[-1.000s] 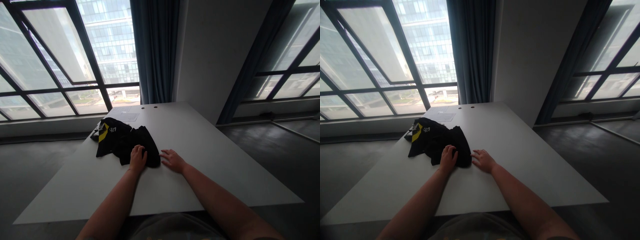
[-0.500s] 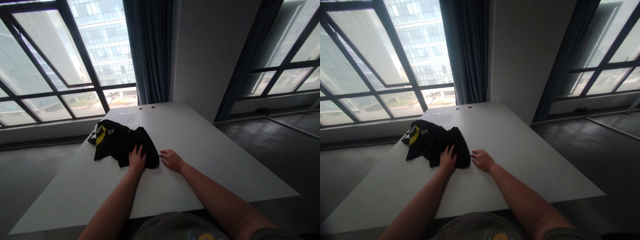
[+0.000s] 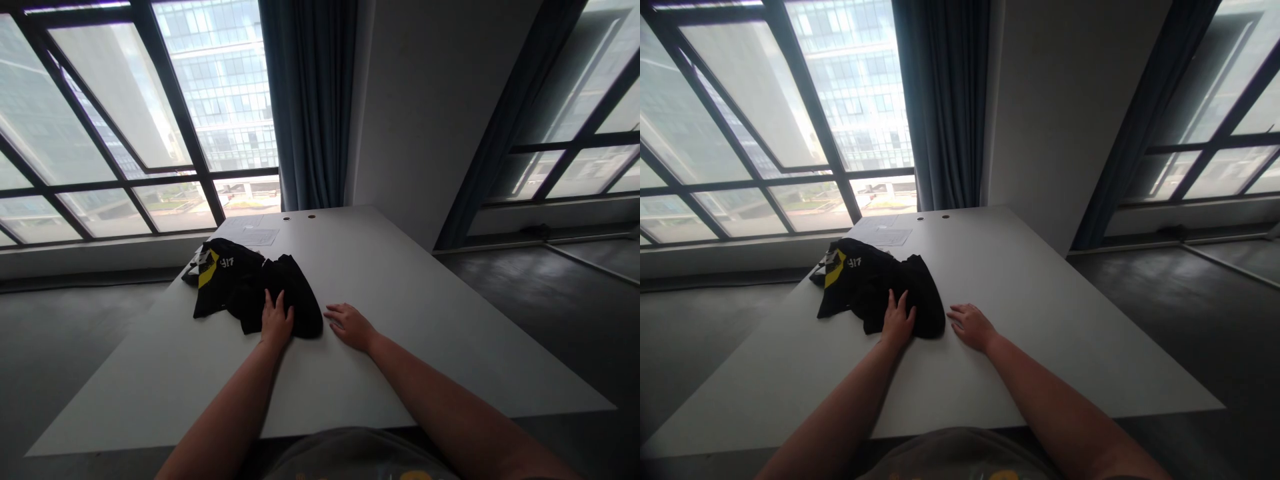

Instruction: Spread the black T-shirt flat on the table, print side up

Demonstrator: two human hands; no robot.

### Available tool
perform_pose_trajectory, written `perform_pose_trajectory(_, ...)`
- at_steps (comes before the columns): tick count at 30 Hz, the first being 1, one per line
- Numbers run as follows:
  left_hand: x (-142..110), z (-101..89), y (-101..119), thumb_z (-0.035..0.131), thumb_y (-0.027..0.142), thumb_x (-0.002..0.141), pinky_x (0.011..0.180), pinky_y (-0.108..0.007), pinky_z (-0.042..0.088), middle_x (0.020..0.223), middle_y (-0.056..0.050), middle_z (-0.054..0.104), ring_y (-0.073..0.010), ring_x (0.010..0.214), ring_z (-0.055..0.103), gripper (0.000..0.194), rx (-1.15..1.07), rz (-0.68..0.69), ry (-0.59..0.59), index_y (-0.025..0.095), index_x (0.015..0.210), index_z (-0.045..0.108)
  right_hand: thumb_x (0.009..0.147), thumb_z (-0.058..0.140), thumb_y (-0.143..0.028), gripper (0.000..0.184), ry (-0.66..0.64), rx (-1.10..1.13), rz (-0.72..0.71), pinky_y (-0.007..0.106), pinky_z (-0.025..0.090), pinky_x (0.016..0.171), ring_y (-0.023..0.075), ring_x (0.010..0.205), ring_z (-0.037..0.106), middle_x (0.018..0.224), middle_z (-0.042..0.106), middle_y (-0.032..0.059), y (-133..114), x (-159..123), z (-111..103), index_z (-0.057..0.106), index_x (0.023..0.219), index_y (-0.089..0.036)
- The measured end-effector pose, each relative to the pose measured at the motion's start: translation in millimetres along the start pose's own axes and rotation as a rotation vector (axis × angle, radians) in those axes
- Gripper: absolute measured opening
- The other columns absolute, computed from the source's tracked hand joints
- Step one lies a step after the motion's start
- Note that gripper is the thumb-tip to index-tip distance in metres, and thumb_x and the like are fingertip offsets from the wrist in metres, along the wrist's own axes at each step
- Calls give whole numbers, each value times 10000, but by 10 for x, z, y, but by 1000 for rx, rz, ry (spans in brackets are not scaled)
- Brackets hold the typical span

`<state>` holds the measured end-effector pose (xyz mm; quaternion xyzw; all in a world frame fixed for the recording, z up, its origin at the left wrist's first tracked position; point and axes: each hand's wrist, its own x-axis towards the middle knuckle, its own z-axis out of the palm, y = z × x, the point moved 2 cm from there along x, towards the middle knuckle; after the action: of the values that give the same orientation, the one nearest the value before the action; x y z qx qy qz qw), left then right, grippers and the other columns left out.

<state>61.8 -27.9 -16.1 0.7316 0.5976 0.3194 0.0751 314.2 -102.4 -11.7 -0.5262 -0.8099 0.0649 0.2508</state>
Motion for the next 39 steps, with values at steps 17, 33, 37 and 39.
perform_pose_trajectory(17, 284, 67, 274, 548, 409, 985, 1134, -595, 362, 1508, -138, 554, -378, 1370, 490, 356, 204, 69, -1, 256, 1269, 699, 980, 582, -307, 328, 98, 37, -6, 533, 444, 1152, 300, 1325, 571, 1417, 632, 137, 42, -17, -4, 740, 1253, -218)
perform_pose_trajectory(33, -317, -90, 991, 523, 206, 928, 957, -419, 478, 1010, -93, 702, -248, 985, 657, 153, -99, 734, -184, 211, 1040, 627, 1082, 361, -420, 413, 379, 201, 80, 503, 451, 1146, 277, 1310, 534, 1334, 594, 119, 120, -71, -160, 655, 1329, -269)
perform_pose_trajectory(37, -453, -77, 1054, 521, 255, 941, 884, -405, 494, 858, -68, 695, -227, 855, 670, 116, -99, 856, -224, 211, 979, 622, 1094, 335, -416, 454, 287, 257, -8, 494, 404, 1196, 260, 1396, 491, 1472, 568, 94, 42, -81, -212, 601, 1438, -285)
perform_pose_trajectory(39, -497, -64, 1032, 509, 273, 952, 842, -391, 505, 800, -59, 674, -217, 795, 664, 118, -148, 854, -200, 209, 953, 608, 1098, 327, -415, 463, 229, 269, -36, 493, 394, 1205, 255, 1406, 491, 1494, 573, 82, 5, -80, -227, 599, 1451, -287)
